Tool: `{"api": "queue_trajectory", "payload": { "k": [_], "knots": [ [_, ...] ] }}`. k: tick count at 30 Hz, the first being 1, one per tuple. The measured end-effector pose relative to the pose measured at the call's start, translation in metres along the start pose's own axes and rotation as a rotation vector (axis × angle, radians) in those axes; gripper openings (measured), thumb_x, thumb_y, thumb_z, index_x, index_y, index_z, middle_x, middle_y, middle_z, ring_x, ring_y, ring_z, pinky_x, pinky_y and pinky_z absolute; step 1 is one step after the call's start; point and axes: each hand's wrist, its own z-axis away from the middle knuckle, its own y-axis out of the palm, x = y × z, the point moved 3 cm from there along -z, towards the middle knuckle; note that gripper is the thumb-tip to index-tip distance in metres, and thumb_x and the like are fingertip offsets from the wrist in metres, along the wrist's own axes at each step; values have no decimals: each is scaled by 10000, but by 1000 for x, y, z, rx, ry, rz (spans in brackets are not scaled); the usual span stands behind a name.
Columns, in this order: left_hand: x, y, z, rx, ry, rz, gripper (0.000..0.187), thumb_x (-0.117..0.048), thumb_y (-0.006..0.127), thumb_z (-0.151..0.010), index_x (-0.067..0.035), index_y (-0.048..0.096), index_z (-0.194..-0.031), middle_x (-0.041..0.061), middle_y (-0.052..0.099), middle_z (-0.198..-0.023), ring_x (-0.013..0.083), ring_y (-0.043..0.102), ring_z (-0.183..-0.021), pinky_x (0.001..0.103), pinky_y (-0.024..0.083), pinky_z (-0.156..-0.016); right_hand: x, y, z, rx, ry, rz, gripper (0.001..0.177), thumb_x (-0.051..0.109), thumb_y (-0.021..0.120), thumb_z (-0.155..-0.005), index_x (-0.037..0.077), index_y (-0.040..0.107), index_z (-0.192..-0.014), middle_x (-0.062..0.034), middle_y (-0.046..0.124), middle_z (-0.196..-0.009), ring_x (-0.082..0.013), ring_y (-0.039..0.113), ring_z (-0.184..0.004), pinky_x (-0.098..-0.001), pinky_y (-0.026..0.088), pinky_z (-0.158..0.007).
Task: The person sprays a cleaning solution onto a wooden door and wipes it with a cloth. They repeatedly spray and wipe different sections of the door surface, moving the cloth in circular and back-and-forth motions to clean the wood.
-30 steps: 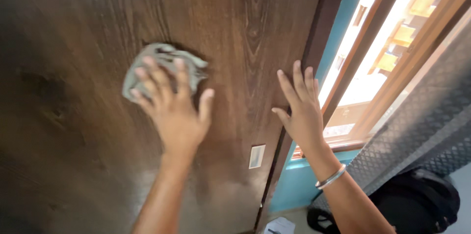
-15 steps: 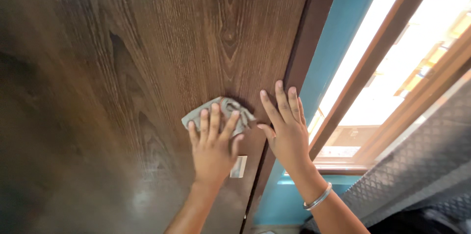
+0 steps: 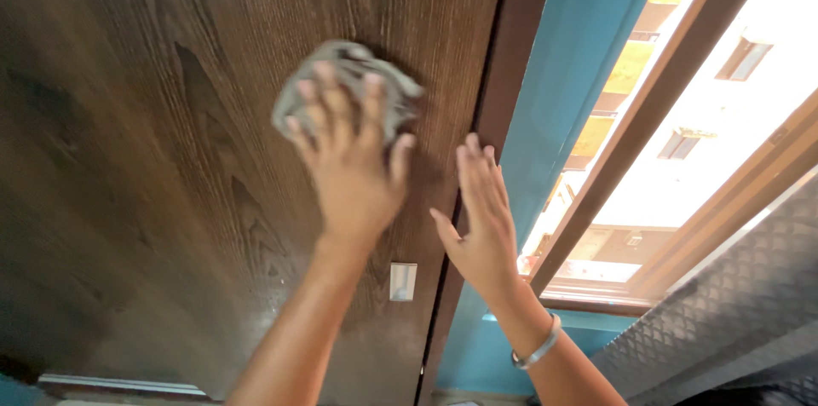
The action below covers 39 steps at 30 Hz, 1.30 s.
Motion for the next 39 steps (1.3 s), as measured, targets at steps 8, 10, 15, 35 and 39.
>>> {"api": "queue_trajectory", "payload": {
  "k": [8, 10, 15, 35, 39],
  "knots": [
    [-29, 33, 68, 209, 222, 81, 629, -328, 635, -941, -318, 464, -1546, 91, 345, -1655, 354, 353, -1492, 658, 242, -1171, -2, -9, 5, 6, 8, -30, 744, 9, 684, -890, 3, 361, -1561, -227, 251, -1689, -394, 277, -1571, -462, 315, -1255],
    [-19, 37, 85, 223, 238, 69, 613, -326, 620, -936, -338, 479, -1533, 57, 377, -1643, 320, 391, -1471, 643, 273, -1158, 2, -4, 4, 102, 43, 0, 795, 6, 651, -860, -47, 293, -1568, -265, 184, -1680, -448, 190, -1557, -492, 271, -1232],
    [-10, 43, 91, 155, 234, 43, 525, -361, 566, -1001, -386, 490, -1520, -23, 393, -1649, 248, 411, -1468, 598, 298, -1182, 18, 6, 0, 99, 126, 38, 821, 66, 634, -897, -29, 218, -1598, -281, 138, -1694, -480, 108, -1572, -537, 217, -1241],
    [159, -57, 1, -78, 26, 24, 687, -435, 643, -966, -262, 430, -1596, 185, 228, -1700, 401, 197, -1577, 640, 121, -1249, 44, 43, -7, 37, 275, 365, 1050, 272, 874, -751, 113, 314, -1625, -205, -68, -1712, -493, 19, -1579, -577, 225, -1264],
    [165, -52, 28, 53, 116, 86, 704, -472, 639, -927, -239, 438, -1560, 205, 253, -1665, 429, 214, -1539, 680, 135, -1193, 47, 52, -4, 3, 306, 434, 1038, 279, 865, -791, 116, 309, -1653, -212, -60, -1735, -488, 41, -1604, -567, 228, -1294]
  ]
}}
